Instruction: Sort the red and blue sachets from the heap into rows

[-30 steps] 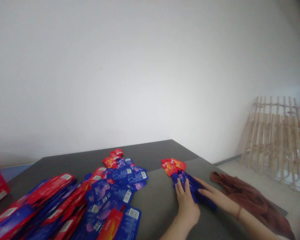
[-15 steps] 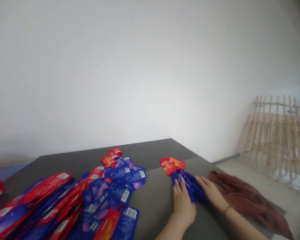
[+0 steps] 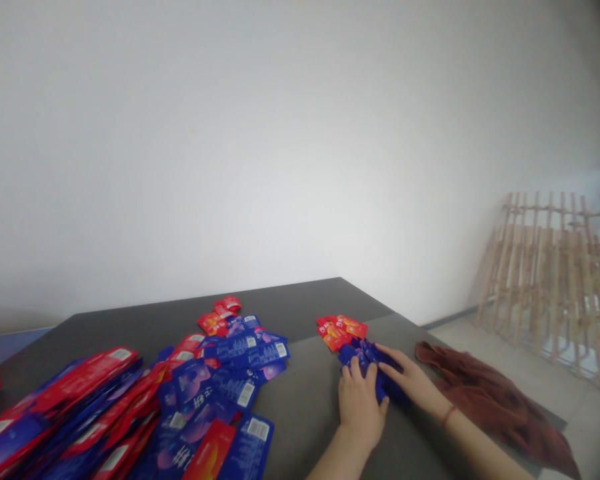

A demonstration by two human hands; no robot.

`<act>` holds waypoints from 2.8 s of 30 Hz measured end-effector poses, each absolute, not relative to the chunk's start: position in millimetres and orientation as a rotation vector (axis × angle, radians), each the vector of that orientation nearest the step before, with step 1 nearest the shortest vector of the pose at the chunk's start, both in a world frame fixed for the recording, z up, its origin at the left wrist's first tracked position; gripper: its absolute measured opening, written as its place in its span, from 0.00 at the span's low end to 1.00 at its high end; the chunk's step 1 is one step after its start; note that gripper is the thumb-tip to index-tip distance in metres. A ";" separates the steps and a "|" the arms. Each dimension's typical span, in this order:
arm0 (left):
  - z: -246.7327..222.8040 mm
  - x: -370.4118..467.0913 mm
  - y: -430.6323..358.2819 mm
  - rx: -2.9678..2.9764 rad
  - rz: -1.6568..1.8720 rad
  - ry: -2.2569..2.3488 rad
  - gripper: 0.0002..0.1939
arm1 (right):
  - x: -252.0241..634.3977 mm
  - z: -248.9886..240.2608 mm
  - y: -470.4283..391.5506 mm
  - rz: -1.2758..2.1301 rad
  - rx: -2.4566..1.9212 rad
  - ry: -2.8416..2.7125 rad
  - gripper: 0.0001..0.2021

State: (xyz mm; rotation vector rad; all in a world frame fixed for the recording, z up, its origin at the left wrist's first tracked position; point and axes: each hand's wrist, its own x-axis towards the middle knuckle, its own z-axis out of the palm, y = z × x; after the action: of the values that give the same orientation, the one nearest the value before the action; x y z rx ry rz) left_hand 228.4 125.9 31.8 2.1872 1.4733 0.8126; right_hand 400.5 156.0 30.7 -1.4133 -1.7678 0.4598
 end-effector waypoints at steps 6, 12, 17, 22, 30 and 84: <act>31.0 227.9 121.4 2.233 0.815 1.457 0.27 | 403.5 29.2 155.1 0.504 -1.422 -1.766 0.24; 28.2 237.9 119.2 2.160 0.785 1.566 0.31 | 399.4 33.9 152.0 0.519 -1.395 -1.824 0.31; 26.1 253.8 116.8 2.077 0.742 1.572 0.40 | 406.8 38.8 148.3 0.514 -1.431 -1.802 0.30; 26.8 257.5 111.1 2.061 0.736 1.538 0.49 | 421.2 43.2 148.4 0.563 -1.505 -1.718 0.29; 23.4 247.1 115.2 2.074 0.783 1.532 0.46 | 437.9 22.8 166.7 0.605 -1.682 -1.561 0.29; 21.4 232.9 120.5 2.062 0.662 1.579 0.46 | 351.6 74.7 161.6 0.045 -1.918 -2.433 0.13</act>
State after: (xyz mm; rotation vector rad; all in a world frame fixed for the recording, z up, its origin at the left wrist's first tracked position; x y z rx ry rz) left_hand 232.9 120.5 21.4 2.0618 1.5791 0.6622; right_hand 351.6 161.6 74.7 -1.9178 -2.4329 0.0453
